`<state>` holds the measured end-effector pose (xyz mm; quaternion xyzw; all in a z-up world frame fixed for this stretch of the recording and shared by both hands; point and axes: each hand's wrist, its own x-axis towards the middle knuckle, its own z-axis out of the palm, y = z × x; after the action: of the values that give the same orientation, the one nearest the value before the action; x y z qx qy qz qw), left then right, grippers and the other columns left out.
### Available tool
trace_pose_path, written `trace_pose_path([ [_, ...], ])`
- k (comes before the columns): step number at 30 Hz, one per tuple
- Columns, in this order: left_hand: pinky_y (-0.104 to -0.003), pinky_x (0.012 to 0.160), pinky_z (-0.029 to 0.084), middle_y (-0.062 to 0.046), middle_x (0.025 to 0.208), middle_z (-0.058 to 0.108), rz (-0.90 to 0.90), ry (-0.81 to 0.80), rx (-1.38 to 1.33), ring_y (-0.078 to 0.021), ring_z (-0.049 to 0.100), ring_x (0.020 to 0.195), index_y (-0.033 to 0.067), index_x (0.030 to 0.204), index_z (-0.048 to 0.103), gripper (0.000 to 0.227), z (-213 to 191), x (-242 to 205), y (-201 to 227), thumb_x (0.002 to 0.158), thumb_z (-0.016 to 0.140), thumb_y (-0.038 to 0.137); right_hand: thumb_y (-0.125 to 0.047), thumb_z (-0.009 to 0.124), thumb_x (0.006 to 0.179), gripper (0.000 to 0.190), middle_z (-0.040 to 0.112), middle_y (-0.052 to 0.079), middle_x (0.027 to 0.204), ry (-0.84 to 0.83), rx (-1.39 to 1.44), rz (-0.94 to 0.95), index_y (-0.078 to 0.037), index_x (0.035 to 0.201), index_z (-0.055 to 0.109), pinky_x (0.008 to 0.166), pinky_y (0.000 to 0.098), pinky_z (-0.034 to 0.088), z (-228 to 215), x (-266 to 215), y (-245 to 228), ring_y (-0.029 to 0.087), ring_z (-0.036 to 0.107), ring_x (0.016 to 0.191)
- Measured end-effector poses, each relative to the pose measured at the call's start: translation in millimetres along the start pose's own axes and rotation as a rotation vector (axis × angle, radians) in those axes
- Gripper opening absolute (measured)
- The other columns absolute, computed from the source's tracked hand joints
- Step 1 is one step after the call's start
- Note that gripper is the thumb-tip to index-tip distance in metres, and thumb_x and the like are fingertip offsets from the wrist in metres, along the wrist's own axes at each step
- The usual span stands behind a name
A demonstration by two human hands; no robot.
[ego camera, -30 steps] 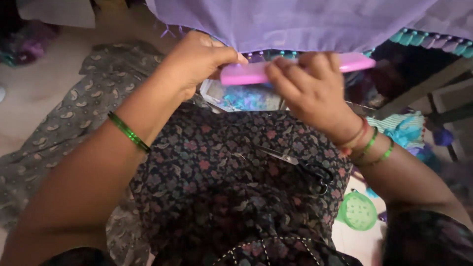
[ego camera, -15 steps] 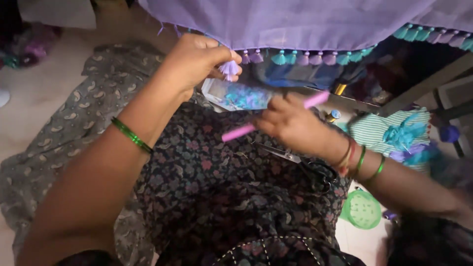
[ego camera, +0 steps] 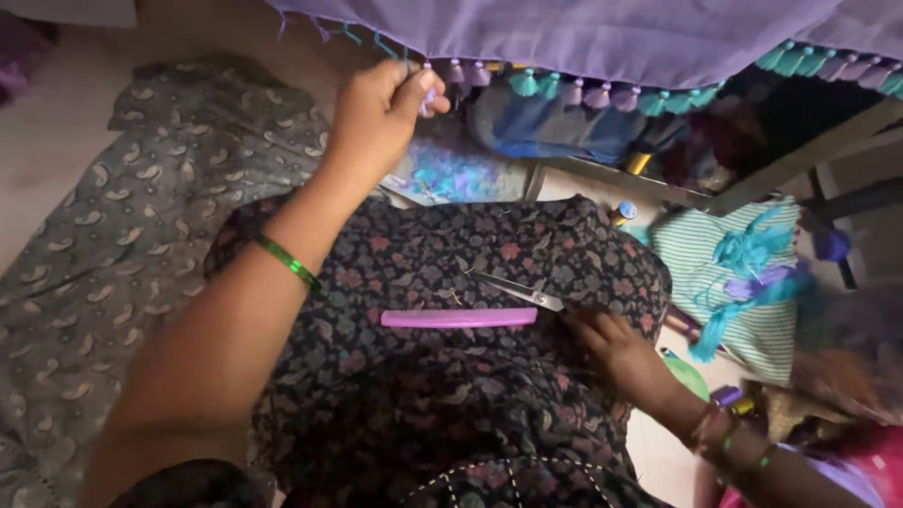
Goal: Adding decorative tassels and fringe to the edge of a purple and gold fabric using thread, scissors, and a comb.
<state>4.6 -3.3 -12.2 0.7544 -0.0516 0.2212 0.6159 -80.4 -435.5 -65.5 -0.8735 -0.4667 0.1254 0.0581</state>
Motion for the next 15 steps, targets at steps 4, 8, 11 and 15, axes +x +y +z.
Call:
trace_pose_path([
  [4, -0.028, 0.082, 0.059, -0.009, 0.094, 0.079, -0.159, -0.011, -0.151, -0.0145, 0.072, 0.086, -0.0008, 0.104, 0.072, 0.023, 5.1, -7.4, -41.5, 0.105, 0.062, 0.02, -0.02, 0.072, 0.072, 0.05, 0.059, 0.016, 0.119, 0.028, -0.112, 0.056, -0.012, 0.119, 0.057, 0.097, 0.049, 0.049, 29.4, -42.2, 37.8, 0.036, 0.057, 0.109],
  [8, -0.034, 0.092, 0.056, -0.011, 0.117, 0.07, -0.41, -0.141, -0.031, -0.0192, 0.068, 0.108, 0.0041, 0.128, 0.061, 0.055, -7.1, -30.5, -26.7, 0.083, 0.084, 0.024, -0.014, 0.059, 0.084, 0.039, 0.065, 0.019, 0.108, 0.019, -0.273, 0.335, 0.0, 0.12, 0.058, 0.079, 0.0439, 0.057, 69.9, -78.6, 93.0, 0.035, 0.066, 0.096],
  [11, -0.042, 0.105, 0.044, -0.019, 0.149, 0.047, -0.025, -0.023, -0.002, -0.0281, 0.045, 0.134, -0.0036, 0.154, 0.04, 0.092, -26.0, -23.7, -38.3, 0.085, 0.096, 0.021, -0.021, 0.068, 0.088, 0.043, 0.072, 0.016, 0.095, -0.303, -0.082, 0.427, -0.01, 0.129, 0.061, 0.074, 0.0443, 0.058, 71.0, -86.3, 135.3, 0.033, 0.071, 0.084],
  [15, -0.034, 0.113, 0.047, -0.009, 0.139, 0.061, 0.081, -0.074, -0.368, -0.0165, 0.057, 0.129, -0.0009, 0.142, 0.055, 0.056, -25.5, 3.2, 6.7, 0.098, 0.084, 0.019, -0.002, 0.071, 0.068, 0.052, 0.075, 0.018, 0.09, -0.04, 0.368, 0.264, -0.003, 0.119, 0.067, 0.064, 0.0395, 0.058, 23.1, -61.6, 127.8, 0.028, 0.072, 0.072],
])
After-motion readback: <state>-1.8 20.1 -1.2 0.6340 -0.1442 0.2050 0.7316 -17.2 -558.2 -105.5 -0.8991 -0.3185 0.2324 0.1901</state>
